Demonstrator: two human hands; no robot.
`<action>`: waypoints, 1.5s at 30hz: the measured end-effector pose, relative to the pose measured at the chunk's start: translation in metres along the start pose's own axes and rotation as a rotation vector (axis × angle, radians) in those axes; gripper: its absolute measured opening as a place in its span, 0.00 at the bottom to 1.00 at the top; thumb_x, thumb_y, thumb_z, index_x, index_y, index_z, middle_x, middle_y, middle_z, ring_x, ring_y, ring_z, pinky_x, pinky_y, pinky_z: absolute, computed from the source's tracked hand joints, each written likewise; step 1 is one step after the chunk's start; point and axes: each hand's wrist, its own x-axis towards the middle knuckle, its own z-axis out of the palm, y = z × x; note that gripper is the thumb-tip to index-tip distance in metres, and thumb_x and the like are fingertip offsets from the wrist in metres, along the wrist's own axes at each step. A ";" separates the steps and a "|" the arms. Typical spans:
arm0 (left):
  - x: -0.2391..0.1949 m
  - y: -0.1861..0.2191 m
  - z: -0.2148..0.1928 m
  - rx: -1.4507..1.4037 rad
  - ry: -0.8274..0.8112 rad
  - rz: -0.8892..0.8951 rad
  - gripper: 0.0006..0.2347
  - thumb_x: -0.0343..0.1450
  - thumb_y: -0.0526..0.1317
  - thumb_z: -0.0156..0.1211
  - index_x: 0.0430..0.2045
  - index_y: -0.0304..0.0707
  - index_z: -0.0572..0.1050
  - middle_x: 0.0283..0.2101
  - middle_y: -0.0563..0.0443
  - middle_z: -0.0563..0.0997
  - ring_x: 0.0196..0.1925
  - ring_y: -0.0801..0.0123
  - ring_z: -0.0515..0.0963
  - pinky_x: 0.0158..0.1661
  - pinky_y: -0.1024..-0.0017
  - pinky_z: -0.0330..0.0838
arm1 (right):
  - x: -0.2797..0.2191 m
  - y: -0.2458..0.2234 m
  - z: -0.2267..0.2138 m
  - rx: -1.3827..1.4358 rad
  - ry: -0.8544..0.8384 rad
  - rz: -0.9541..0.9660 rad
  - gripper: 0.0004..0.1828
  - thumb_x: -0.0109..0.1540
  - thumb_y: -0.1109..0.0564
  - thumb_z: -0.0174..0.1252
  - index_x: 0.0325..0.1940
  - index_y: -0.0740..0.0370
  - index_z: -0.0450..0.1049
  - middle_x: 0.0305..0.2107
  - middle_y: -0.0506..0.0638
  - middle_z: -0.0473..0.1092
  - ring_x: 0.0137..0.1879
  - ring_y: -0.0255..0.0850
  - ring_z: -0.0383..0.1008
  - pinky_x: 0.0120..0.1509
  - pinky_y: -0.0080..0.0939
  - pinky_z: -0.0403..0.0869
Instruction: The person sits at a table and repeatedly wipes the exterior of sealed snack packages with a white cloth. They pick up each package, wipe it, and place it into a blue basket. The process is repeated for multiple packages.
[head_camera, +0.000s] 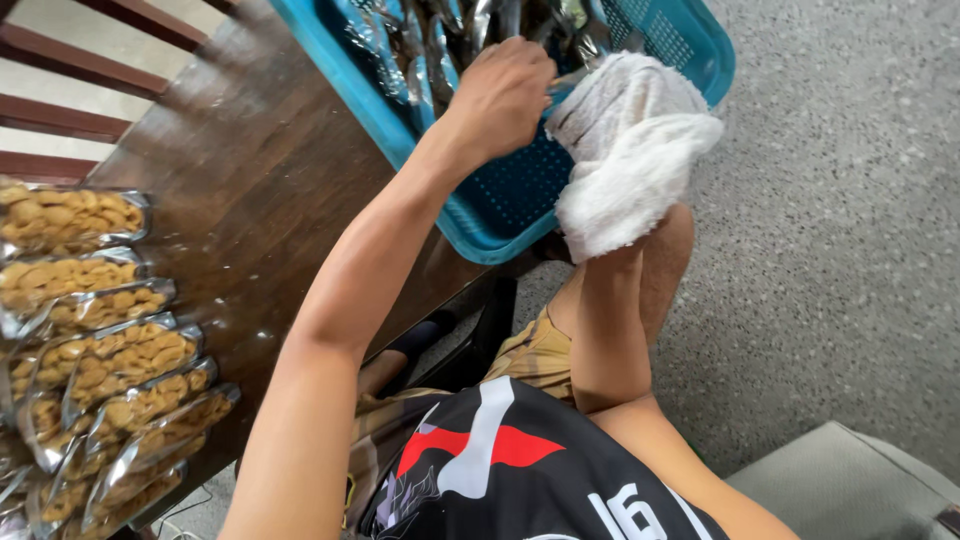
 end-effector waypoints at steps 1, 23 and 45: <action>-0.023 0.010 -0.029 -0.118 0.050 -0.109 0.06 0.73 0.37 0.61 0.34 0.32 0.75 0.57 0.36 0.75 0.58 0.47 0.75 0.57 0.58 0.69 | -0.002 0.000 0.006 -0.033 -0.033 0.010 0.29 0.66 0.48 0.60 0.68 0.60 0.63 0.60 0.56 0.66 0.67 0.50 0.67 0.70 0.53 0.66; -0.335 0.122 -0.113 -0.853 0.882 -0.634 0.07 0.74 0.29 0.54 0.45 0.28 0.74 0.70 0.30 0.66 0.73 0.52 0.67 0.68 0.66 0.61 | -0.143 0.133 0.156 -0.633 -1.050 -0.320 0.23 0.59 0.55 0.68 0.56 0.61 0.73 0.47 0.53 0.73 0.54 0.48 0.74 0.59 0.49 0.72; -0.353 0.114 -0.118 -1.002 0.850 -0.606 0.11 0.77 0.43 0.55 0.44 0.34 0.79 0.71 0.34 0.68 0.71 0.49 0.72 0.70 0.61 0.65 | -0.142 0.145 0.133 -0.161 -0.926 0.136 0.39 0.61 0.56 0.69 0.73 0.65 0.60 0.61 0.53 0.68 0.66 0.41 0.69 0.71 0.45 0.70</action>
